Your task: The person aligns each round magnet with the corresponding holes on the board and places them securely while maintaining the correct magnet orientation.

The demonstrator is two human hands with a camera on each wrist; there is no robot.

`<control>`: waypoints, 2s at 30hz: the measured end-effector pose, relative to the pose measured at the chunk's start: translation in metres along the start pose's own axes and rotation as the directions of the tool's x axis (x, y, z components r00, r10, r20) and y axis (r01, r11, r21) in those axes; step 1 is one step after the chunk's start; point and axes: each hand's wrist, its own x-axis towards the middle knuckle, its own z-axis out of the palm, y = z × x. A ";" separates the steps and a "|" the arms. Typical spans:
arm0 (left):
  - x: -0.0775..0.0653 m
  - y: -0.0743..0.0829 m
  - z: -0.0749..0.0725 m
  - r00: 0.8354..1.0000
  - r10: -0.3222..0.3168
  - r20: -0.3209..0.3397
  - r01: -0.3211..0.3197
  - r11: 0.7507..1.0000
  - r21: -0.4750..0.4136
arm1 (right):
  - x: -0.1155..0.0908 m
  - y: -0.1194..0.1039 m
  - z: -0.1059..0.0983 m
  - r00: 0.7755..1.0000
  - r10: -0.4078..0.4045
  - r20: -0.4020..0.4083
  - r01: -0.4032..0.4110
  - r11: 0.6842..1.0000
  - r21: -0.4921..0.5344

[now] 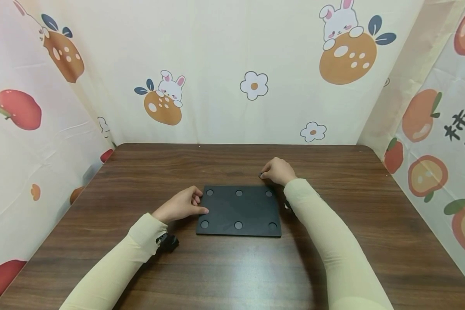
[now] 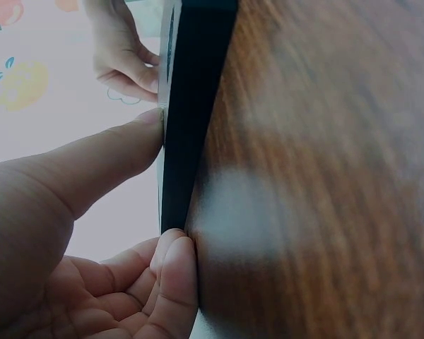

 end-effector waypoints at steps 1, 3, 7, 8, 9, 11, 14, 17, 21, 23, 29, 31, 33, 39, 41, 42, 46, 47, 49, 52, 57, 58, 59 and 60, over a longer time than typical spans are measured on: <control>0.000 0.000 0.000 1.000 -0.001 0.001 0.001 1.000 -0.001 | 0.000 0.000 0.000 1.000 -0.002 0.002 0.002 1.000 0.000; 0.000 0.000 0.000 1.000 0.001 0.002 -0.001 1.000 -0.002 | -0.001 0.001 0.000 1.000 -0.009 0.005 0.009 1.000 -0.001; 0.000 -0.001 0.001 1.000 0.004 0.003 -0.004 1.000 0.000 | -0.002 0.003 -0.001 1.000 -0.021 0.012 0.021 1.000 -0.006; 0.000 -0.002 0.001 1.000 0.005 0.003 -0.005 1.000 0.001 | -0.002 0.003 -0.001 1.000 -0.026 0.012 0.026 1.000 -0.007; 0.000 -0.002 0.001 1.000 0.006 0.003 -0.006 1.000 0.001 | -0.003 0.003 -0.002 1.000 -0.028 0.013 0.028 1.000 -0.008; 0.001 -0.002 0.001 1.000 0.007 0.004 -0.007 1.000 0.002 | -0.004 0.002 -0.002 0.999 -0.033 0.011 0.033 0.999 -0.006; 0.000 -0.001 0.001 1.000 0.005 0.006 -0.005 1.000 0.003 | -0.006 0.000 -0.004 0.999 -0.039 0.008 0.039 0.999 0.002; 0.000 -0.001 0.001 1.000 0.004 0.009 -0.004 1.000 0.001 | -0.009 -0.002 -0.004 0.999 -0.038 0.001 0.037 0.999 0.013; 0.000 -0.001 0.001 1.000 0.003 0.011 -0.003 1.000 -0.001 | -0.014 -0.005 -0.006 0.999 -0.046 -0.004 0.046 0.999 0.024; 0.000 -0.001 0.001 1.000 0.004 0.011 -0.004 1.000 -0.003 | -0.017 -0.008 -0.008 0.998 -0.055 -0.007 0.055 0.998 0.027; 0.001 -0.002 0.001 1.000 0.004 0.011 -0.004 1.000 -0.007 | -0.026 -0.013 -0.010 0.998 -0.066 -0.016 0.066 0.997 0.037; 0.001 -0.001 0.001 1.000 0.005 0.010 -0.004 1.000 -0.006 | -0.028 -0.014 -0.010 0.997 -0.072 -0.018 0.073 0.997 0.035; 0.001 -0.002 0.001 1.000 0.004 0.010 -0.004 1.000 -0.004 | -0.029 -0.014 -0.010 0.996 -0.083 -0.019 0.084 0.996 0.031; 0.001 -0.003 0.002 1.000 0.003 0.014 -0.003 1.000 -0.005 | -0.036 -0.013 -0.010 0.993 -0.116 -0.019 0.116 0.993 0.037; 0.001 -0.003 0.002 1.000 0.001 0.016 -0.001 1.000 -0.007 | -0.038 -0.012 -0.010 0.992 -0.123 -0.018 0.124 0.992 0.036; 0.001 -0.003 0.002 1.000 0.001 0.016 -0.001 1.000 -0.007 | -0.039 -0.012 -0.010 0.992 -0.126 -0.020 0.126 0.992 0.031; 0.001 -0.003 0.002 1.000 0.004 0.015 -0.004 1.000 -0.007 | -0.045 -0.011 -0.011 0.991 -0.134 -0.029 0.135 0.991 0.017; 0.000 -0.003 0.002 1.000 0.005 0.016 -0.005 1.000 -0.008 | -0.046 -0.010 -0.011 0.990 -0.134 -0.031 0.135 0.991 0.016; 0.000 -0.002 0.002 1.000 0.004 0.014 -0.004 1.000 -0.006 | -0.048 -0.009 -0.011 0.990 -0.134 -0.032 0.135 0.991 0.022; 0.000 -0.002 0.002 1.000 -0.001 0.014 0.001 1.000 -0.006 | -0.051 -0.007 -0.011 0.990 -0.138 -0.038 0.139 0.990 0.026; 0.000 -0.001 0.002 1.000 -0.003 0.014 0.003 1.000 -0.004 | -0.058 -0.004 -0.011 0.988 -0.150 -0.045 0.152 0.988 0.031; 0.000 -0.001 0.002 1.000 -0.004 0.014 0.004 1.000 -0.006 | -0.060 -0.004 -0.010 0.988 -0.151 -0.045 0.152 0.988 0.033; 0.000 -0.001 0.002 1.000 -0.005 0.013 0.005 1.000 -0.007 | -0.062 -0.003 -0.010 0.987 -0.152 -0.044 0.153 0.988 0.036; 0.000 -0.002 0.001 1.000 -0.008 0.013 0.008 1.000 -0.011 | -0.063 -0.003 -0.010 0.988 -0.151 -0.044 0.152 0.988 0.039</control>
